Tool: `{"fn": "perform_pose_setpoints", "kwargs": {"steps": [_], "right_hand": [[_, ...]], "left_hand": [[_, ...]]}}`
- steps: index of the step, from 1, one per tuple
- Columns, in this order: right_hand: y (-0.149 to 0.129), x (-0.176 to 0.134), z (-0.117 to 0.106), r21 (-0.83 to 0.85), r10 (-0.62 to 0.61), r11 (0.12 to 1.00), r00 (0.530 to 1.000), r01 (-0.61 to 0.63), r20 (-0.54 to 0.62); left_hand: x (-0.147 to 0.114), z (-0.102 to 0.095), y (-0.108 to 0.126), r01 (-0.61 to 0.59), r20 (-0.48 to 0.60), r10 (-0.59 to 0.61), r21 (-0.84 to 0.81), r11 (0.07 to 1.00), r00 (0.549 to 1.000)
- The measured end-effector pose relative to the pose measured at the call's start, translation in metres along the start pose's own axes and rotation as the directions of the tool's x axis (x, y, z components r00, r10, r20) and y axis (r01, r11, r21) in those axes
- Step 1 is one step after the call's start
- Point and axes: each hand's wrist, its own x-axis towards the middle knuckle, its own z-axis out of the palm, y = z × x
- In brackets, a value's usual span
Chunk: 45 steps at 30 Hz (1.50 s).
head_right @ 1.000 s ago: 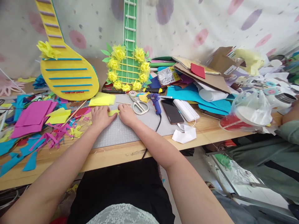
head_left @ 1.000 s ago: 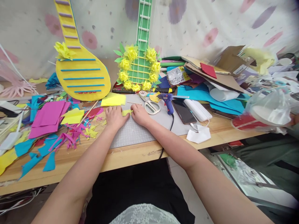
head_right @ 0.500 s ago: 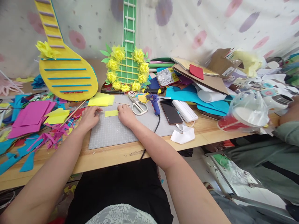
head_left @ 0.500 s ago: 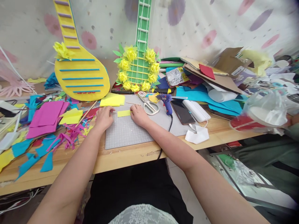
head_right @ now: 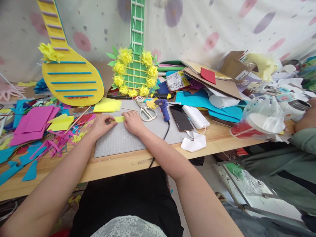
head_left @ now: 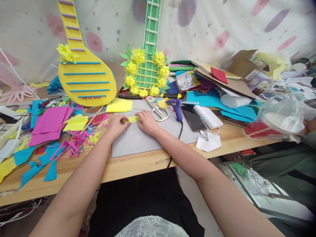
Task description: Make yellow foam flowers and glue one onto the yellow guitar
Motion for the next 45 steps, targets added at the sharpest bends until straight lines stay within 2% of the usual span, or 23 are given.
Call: {"fn": "perform_pose_setpoints", "kwargs": {"steps": [7,11,16,22,28,32,40,45], "right_hand": [[-0.002,0.001,0.0,0.002,-0.021,1.0,1.0,0.021,0.017],[-0.001,0.002,0.001,0.008,-0.053,0.999,0.999,0.053,-0.011],[0.001,0.002,0.0,-0.003,-0.055,0.998,0.998,0.055,-0.035],[0.0,0.002,-0.002,-0.004,-0.033,0.999,0.99,0.033,-0.136],[0.0,0.001,-0.001,-0.006,-0.047,0.999,0.978,0.047,-0.205],[-0.002,0.0,-0.002,-0.038,-0.047,0.998,0.972,0.04,-0.229],[-0.003,0.003,0.0,-0.091,-0.053,0.995,0.988,0.04,-0.144],[0.0,0.005,0.001,-0.085,-0.056,0.995,0.996,0.05,-0.066]], "left_hand": [[-0.001,0.003,-0.004,-0.077,-0.105,0.074,-0.032,0.996,0.992],[0.0,0.003,-0.002,-0.112,-0.092,0.107,-0.051,0.992,0.99],[0.001,0.001,-0.002,-0.11,-0.049,0.102,-0.182,0.977,0.994],[0.001,0.0,0.004,0.016,-0.077,-0.039,-0.282,0.959,0.996],[0.001,0.003,0.008,0.04,-0.126,-0.103,-0.421,0.906,0.987],[0.001,0.005,0.01,0.082,-0.121,-0.148,-0.433,0.898,0.982],[0.0,0.006,0.013,0.089,-0.077,-0.135,-0.431,0.898,0.988],[0.002,0.01,0.006,0.075,-0.061,-0.116,-0.463,0.883,0.991]]}}
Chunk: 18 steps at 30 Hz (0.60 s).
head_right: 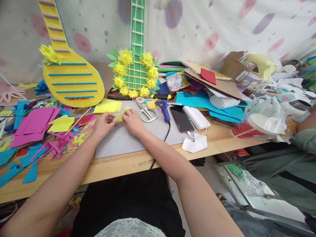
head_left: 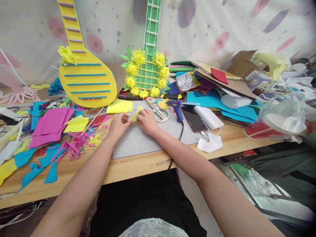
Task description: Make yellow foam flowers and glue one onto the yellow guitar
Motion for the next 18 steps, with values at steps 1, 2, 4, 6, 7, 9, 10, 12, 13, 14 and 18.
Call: {"fn": "perform_pose_setpoints", "kwargs": {"steps": [1,2,4,6,7,9,10,12,13,14,18], "right_hand": [[0.001,0.0,0.0,0.014,-0.007,1.0,1.0,0.007,0.004],[0.003,0.0,0.0,0.028,-0.018,0.999,1.0,0.018,0.009],[0.005,0.001,-0.001,0.057,-0.048,0.997,0.999,0.047,0.021],[0.006,0.001,-0.002,0.082,-0.08,0.994,0.996,0.076,0.039],[0.006,0.001,-0.002,0.094,-0.093,0.992,0.994,0.089,0.048],[0.007,0.002,-0.003,0.116,-0.105,0.989,0.993,0.097,0.063],[0.007,0.001,-0.004,0.124,-0.102,0.988,0.992,0.093,0.07],[0.006,0.0,-0.004,0.133,-0.096,0.987,0.992,0.085,0.08],[0.006,0.0,-0.005,0.135,-0.097,0.987,0.992,0.085,0.084],[0.006,-0.001,-0.005,0.136,-0.1,0.987,0.991,0.088,0.085],[0.006,-0.003,-0.006,0.146,-0.108,0.985,0.99,0.094,0.087]], "left_hand": [[0.001,0.0,-0.002,-0.004,0.002,0.004,-0.002,1.0,1.0],[0.001,-0.001,-0.004,-0.01,0.0,0.01,0.005,1.0,1.0],[0.001,-0.002,-0.005,-0.014,-0.019,0.015,0.053,0.999,1.0],[0.0,-0.004,-0.004,0.005,-0.041,0.0,0.13,0.992,0.999],[0.0,-0.006,-0.002,0.019,-0.046,-0.011,0.171,0.985,0.999],[-0.002,-0.007,0.002,0.017,-0.045,-0.005,0.255,0.967,0.999],[-0.002,-0.008,0.003,-0.014,-0.041,0.028,0.296,0.955,0.999],[-0.003,-0.008,0.005,-0.117,-0.026,0.136,0.372,0.921,0.99],[-0.004,-0.008,0.006,-0.171,-0.012,0.192,0.4,0.9,0.981],[-0.004,-0.007,0.006,-0.215,0.007,0.234,0.421,0.881,0.972],[-0.005,-0.005,0.004,-0.28,0.091,0.268,0.448,0.849,0.959]]}}
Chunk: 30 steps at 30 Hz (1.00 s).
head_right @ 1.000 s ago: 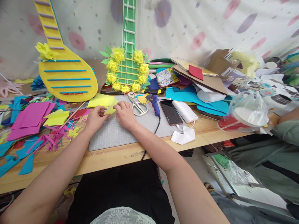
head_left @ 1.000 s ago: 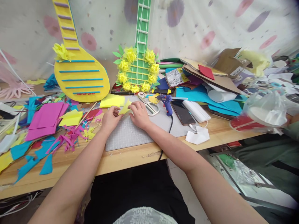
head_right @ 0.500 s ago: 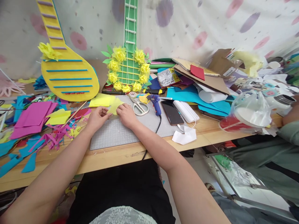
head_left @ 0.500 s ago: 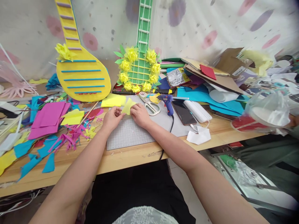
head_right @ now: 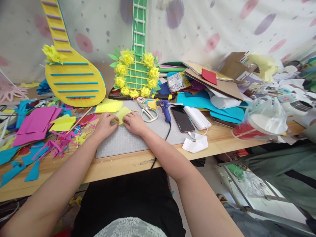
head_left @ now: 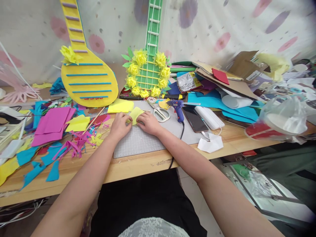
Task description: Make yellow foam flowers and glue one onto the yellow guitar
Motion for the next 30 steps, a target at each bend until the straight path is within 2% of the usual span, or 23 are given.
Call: {"fn": "perform_pose_setpoints", "kwargs": {"steps": [5,9,13,21,30], "right_hand": [[-0.001,0.005,0.005,0.057,0.128,0.99,0.992,-0.128,-0.006],[-0.002,0.01,0.012,0.125,0.269,0.956,0.963,-0.264,-0.022],[-0.003,0.012,0.017,0.168,0.351,0.925,0.935,-0.34,-0.045],[-0.008,0.015,0.021,0.147,0.436,0.895,0.896,-0.421,-0.086],[-0.009,0.015,0.023,0.108,0.418,0.907,0.902,-0.407,-0.11]], "left_hand": [[0.0,0.001,-0.001,0.017,-0.001,-0.017,0.006,1.0,1.0],[0.001,0.001,-0.001,0.031,-0.011,-0.031,-0.003,1.0,0.999],[0.0,0.001,-0.002,0.06,-0.009,-0.06,0.001,0.998,0.998],[0.0,0.002,-0.003,0.091,0.006,-0.091,0.017,0.996,0.996],[0.0,0.003,-0.003,0.093,-0.009,-0.093,0.019,0.995,0.996]]}}
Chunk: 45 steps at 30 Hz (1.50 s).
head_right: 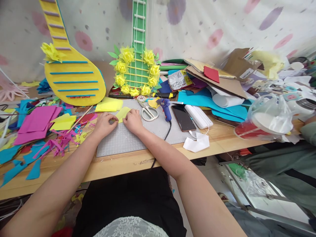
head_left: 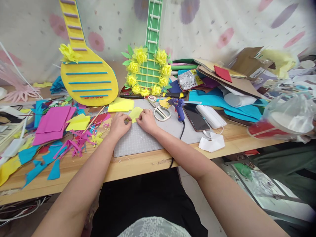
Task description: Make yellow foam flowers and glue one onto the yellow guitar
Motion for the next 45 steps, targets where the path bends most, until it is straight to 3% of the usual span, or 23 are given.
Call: {"fn": "perform_pose_setpoints", "kwargs": {"steps": [10,20,30,39,45], "right_hand": [[-0.003,-0.004,0.0,-0.107,-0.05,0.993,0.999,0.05,0.004],[-0.002,-0.005,0.001,-0.136,-0.054,0.989,0.998,0.051,-0.017],[0.0,-0.006,0.004,-0.122,-0.072,0.99,0.997,0.068,-0.026],[-0.003,-0.007,0.0,-0.155,-0.048,0.987,0.999,0.05,0.016],[-0.005,-0.008,-0.002,-0.147,-0.033,0.988,0.999,0.037,0.031]], "left_hand": [[0.002,0.001,0.008,0.073,-0.047,-0.073,0.006,0.997,0.996],[0.003,0.005,0.01,0.017,0.016,-0.017,0.022,1.0,1.0],[0.004,0.01,0.019,0.097,-0.007,-0.096,0.061,0.993,0.995],[0.005,0.007,0.026,0.206,0.044,-0.212,0.099,0.973,0.976],[0.002,0.001,0.017,0.136,0.035,-0.139,0.068,0.988,0.99]]}}
